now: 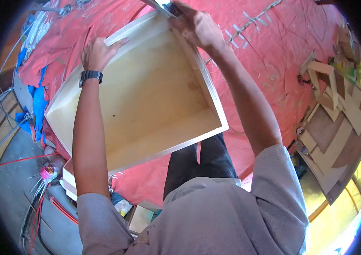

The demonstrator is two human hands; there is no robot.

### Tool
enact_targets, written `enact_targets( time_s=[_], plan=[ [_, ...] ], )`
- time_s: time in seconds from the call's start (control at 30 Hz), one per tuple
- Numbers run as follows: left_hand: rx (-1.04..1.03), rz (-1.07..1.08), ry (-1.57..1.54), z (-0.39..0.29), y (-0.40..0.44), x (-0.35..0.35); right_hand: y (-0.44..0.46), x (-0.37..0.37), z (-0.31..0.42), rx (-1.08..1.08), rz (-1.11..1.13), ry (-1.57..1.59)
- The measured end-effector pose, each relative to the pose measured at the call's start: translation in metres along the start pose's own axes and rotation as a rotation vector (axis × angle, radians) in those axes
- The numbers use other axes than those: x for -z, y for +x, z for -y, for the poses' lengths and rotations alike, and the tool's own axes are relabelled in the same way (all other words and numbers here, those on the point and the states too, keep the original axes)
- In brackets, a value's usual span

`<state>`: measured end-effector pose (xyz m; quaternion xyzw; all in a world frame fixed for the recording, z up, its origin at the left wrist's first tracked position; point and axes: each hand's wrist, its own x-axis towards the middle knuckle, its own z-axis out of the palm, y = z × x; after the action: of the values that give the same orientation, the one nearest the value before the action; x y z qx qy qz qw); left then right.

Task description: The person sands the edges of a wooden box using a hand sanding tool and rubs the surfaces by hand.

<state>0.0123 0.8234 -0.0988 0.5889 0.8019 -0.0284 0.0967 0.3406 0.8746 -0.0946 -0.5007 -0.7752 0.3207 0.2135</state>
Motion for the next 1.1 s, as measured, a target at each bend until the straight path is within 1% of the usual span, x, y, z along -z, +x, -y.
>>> enact_targets(
  time_s=[0.03,0.1,0.13,0.17,0.2,0.23,0.27,0.3,0.37,0.43,0.53,0.57,0.63,0.67,0.7,0.73,0.77,0.8,0.83,0.87,0.9,0.97,1.0,1.03,1.07,1.1],
  plan=[
    [-0.008,-0.026,-0.006,0.002,0.000,-0.003,-0.002,0.001,-0.001,-0.010,0.020,0.002],
    [0.008,0.011,-0.015,0.004,0.000,-0.004,-0.009,0.002,-0.001,-0.031,0.067,0.003],
    [0.016,0.028,-0.022,0.003,0.000,-0.002,-0.050,0.013,0.004,-0.053,0.067,-0.003],
    [0.003,-0.003,-0.004,0.005,0.000,-0.002,-0.097,0.016,-0.002,-0.078,0.111,-0.051],
    [-0.011,-0.038,0.011,0.005,0.001,-0.005,-0.147,0.026,-0.003,-0.069,0.129,-0.005],
    [-0.021,-0.070,0.024,0.006,-0.001,-0.008,-0.190,0.033,0.001,-0.154,0.170,-0.069],
    [-0.029,-0.077,0.019,0.007,-0.001,-0.012,-0.225,0.035,-0.005,-0.027,0.086,-0.046],
    [-0.039,-0.089,0.016,0.008,0.000,-0.014,-0.235,0.042,0.000,-0.076,0.150,-0.074],
    [-0.050,-0.098,0.015,0.010,0.002,-0.015,-0.225,0.037,-0.009,-0.052,0.087,0.006],
    [-0.054,-0.090,0.018,0.009,0.001,-0.012,-0.164,0.025,-0.003,-0.071,0.068,-0.022],
    [0.013,0.063,0.048,0.004,0.003,-0.002,-0.060,0.010,0.003,-0.008,0.051,-0.043],
    [-0.002,0.026,0.044,0.006,0.001,-0.007,-0.040,0.011,0.009,-0.006,0.058,-0.060],
    [-0.027,-0.073,0.031,0.004,0.001,-0.008,-0.040,0.006,0.002,0.029,0.021,-0.007],
    [-0.004,-0.007,0.028,0.005,0.004,-0.007,-0.043,0.005,0.000,0.049,0.008,0.020],
    [-0.022,-0.044,0.039,0.006,0.003,-0.010,-0.065,0.009,-0.002,-0.002,0.047,-0.007],
    [-0.037,-0.081,0.050,0.009,0.003,-0.015,-0.107,0.016,-0.003,-0.051,0.087,-0.033],
    [-0.054,-0.122,0.062,0.012,0.005,-0.017,-0.163,0.016,-0.017,0.055,-0.004,-0.032],
    [-0.049,-0.097,0.049,0.012,0.007,-0.014,-0.212,0.025,-0.018,-0.016,0.057,-0.063],
    [-0.038,-0.069,0.034,0.011,0.006,-0.011,-0.247,0.032,-0.016,0.012,0.040,-0.048],
    [-0.035,-0.040,0.019,0.009,0.004,-0.010,-0.258,0.035,-0.013,-0.033,0.070,-0.072],
    [-0.056,-0.072,0.007,0.009,0.005,-0.015,-0.263,0.039,-0.004,-0.077,0.102,-0.097],
    [-0.080,-0.149,-0.004,0.016,0.006,-0.021,-0.240,0.039,-0.007,-0.108,0.151,-0.061],
    [-0.056,-0.108,0.009,0.016,0.006,-0.019,-0.216,0.031,-0.012,-0.002,0.121,-0.078],
    [-0.034,-0.067,0.023,0.016,0.008,-0.015,-0.183,0.028,-0.005,-0.029,0.123,-0.028],
    [-0.014,-0.022,0.036,0.013,0.008,-0.012,-0.151,0.022,-0.004,-0.028,0.125,-0.042],
    [-0.005,-0.014,0.034,0.012,0.005,-0.010,-0.116,0.017,0.002,0.007,0.074,0.018]
  ],
)
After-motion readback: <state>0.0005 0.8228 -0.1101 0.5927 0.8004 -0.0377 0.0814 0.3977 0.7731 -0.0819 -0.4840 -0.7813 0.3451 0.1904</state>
